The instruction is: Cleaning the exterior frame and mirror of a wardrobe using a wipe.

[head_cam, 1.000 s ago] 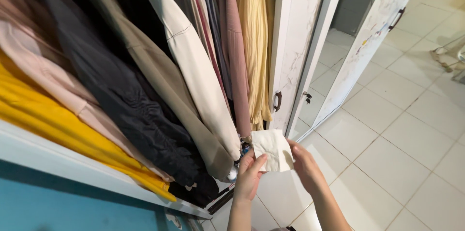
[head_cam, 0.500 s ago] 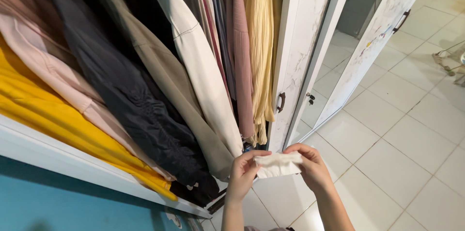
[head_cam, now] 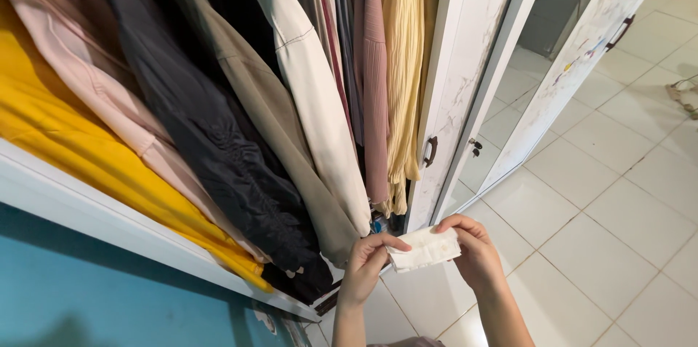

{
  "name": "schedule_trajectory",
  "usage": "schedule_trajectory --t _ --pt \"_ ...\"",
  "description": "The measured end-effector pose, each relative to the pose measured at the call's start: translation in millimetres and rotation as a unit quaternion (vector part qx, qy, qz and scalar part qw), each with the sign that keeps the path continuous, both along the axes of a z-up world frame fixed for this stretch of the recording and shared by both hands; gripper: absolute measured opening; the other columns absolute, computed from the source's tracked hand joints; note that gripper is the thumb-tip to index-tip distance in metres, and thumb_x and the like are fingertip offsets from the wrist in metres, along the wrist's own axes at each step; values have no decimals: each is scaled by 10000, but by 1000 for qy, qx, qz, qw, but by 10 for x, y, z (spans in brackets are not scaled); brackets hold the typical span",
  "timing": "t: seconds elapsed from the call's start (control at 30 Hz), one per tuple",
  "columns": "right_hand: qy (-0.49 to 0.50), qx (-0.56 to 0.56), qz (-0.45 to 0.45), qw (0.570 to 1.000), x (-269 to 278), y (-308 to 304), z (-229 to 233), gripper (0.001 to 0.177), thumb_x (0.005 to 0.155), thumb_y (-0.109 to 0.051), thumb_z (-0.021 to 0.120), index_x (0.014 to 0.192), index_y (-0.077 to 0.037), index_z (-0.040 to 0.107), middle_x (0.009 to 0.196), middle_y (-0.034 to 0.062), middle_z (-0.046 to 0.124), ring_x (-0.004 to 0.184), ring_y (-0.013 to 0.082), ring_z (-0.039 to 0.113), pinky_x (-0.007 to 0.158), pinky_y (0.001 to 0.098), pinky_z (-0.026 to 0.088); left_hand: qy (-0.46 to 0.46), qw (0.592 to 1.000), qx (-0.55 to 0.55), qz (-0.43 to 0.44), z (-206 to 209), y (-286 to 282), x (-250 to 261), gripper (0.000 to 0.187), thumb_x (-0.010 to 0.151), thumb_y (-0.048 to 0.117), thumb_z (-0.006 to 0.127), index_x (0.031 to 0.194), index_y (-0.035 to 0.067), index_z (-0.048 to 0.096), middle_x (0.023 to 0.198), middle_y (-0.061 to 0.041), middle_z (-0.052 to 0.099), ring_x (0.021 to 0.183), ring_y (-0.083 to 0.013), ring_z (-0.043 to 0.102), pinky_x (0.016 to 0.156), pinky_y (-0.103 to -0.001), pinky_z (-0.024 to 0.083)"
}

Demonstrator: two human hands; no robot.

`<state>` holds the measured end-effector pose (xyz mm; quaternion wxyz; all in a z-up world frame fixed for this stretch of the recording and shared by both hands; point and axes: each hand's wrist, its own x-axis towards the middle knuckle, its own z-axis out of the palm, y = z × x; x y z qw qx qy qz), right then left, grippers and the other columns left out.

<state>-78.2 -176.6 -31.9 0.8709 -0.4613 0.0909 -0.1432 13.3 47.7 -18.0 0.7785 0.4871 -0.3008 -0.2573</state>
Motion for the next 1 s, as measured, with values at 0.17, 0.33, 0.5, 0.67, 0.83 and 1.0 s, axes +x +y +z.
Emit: schedule_trajectory --t 0.17,0.33,0.5,0.67,0.83,1.0 --pt "-17 14 3 1000 -3 55 24 194 950 -45 518 934 2 706 897 73 706 772 153 662 672 307 534 10 1000 -2 23 18 21 -54 328 983 -11 402 999 -58 726 926 -58 724 821 -71 622 777 -233 512" --pt "1 7 -7 1000 -15 119 180 285 909 -114 460 899 8 718 874 84 717 792 162 681 721 304 541 28 999 9 18 234 68 -90 345 927 89 380 944 -12 710 929 -41 753 830 -87 703 796 -241 564" --pt "14 -146 -46 988 -33 199 219 83 878 8 701 958 -14 698 917 37 695 812 104 623 725 262 489 -35 993 81 80 -170 11 -84 135 1046 51 712 1102 -71 723 855 -100 625 719 -86 531 623 -219 416" --pt "-3 -146 -55 988 -10 250 114 100 868 23 733 957 -10 701 904 44 707 812 117 635 727 284 507 26 996 24 80 235 64 -80 353 969 23 634 1317 -20 598 1090 -125 753 858 -84 695 713 -228 580" --pt "-97 -266 -82 956 59 433 383 65 873 -9 713 936 -11 699 1050 87 661 972 185 654 847 333 537 7 995 34 95 95 177 70 350 975 24 612 1314 -55 586 1190 -146 745 976 -96 729 800 -257 621" --pt "-213 -664 -133 705 63 761 917 362 592 -183 916 854 -112 676 1198 123 561 1247 396 505 1014 476 417 -85 980 137 115 193 224 152 383 948 -10 625 1331 9 605 1119 -146 790 769 -85 678 635 -222 541"
